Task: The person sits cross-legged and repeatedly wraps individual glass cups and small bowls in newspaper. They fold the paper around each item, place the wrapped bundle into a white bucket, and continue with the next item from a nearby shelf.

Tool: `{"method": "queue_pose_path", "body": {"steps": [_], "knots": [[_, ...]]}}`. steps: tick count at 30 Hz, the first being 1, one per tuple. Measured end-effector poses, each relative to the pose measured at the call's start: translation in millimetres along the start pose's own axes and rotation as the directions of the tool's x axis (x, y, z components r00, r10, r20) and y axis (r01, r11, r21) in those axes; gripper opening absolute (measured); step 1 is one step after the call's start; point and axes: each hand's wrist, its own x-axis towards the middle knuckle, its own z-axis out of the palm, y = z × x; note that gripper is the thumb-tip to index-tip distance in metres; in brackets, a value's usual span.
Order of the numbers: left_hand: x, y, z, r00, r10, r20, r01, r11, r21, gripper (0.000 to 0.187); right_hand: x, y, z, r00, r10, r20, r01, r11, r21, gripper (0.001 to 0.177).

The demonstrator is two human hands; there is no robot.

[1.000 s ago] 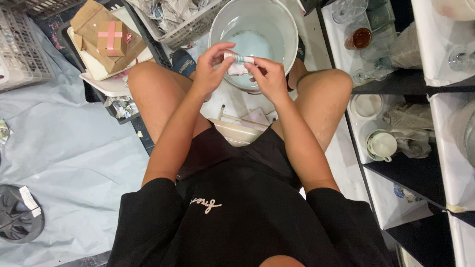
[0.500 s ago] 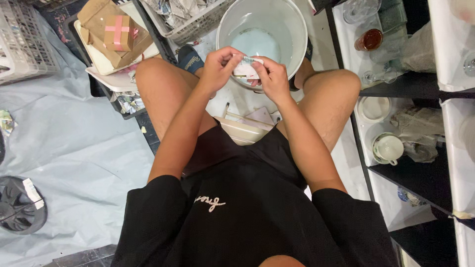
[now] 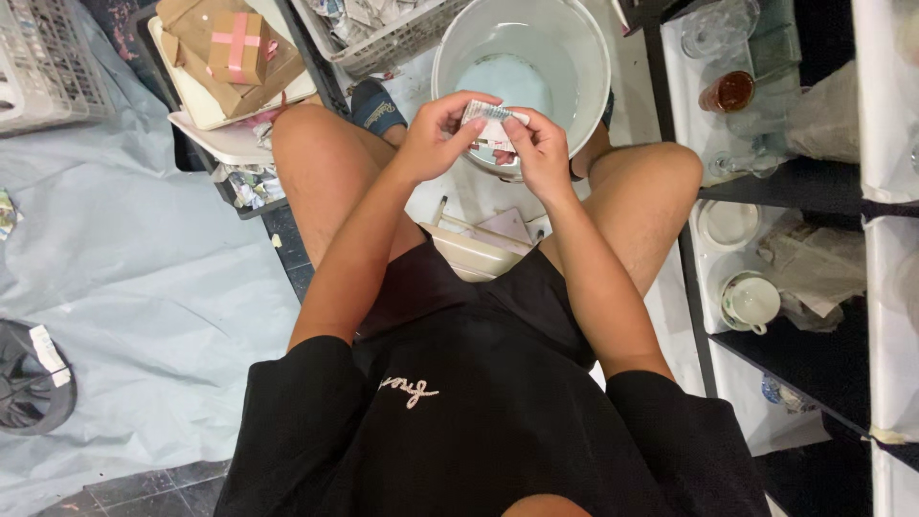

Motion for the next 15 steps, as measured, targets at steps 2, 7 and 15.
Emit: {"method": "queue_pose_path", "body": {"steps": [2,7,15], "knots": [[-1,-1,-3,0.998,-0.058,0.017,0.059,0.996,-0.071,0.023,-1,-3,3,0.999,0.002,0.036,-0.003,1.000,0.021,0.031],[-3,-6,-11,0.997,0.041,0.058,-0.048,0.992,0.113,0.022,-1,-9,4,0.990,0.020,0.136,-0.047,0.979,0.199,0.044],[-5,20,-7,0.982,0.164,0.094,-0.182,0.954,0.237,0.022,-1,-9,3,0.998,-0.038,0.048,0.042,0.996,-0.077,0.025]]}}
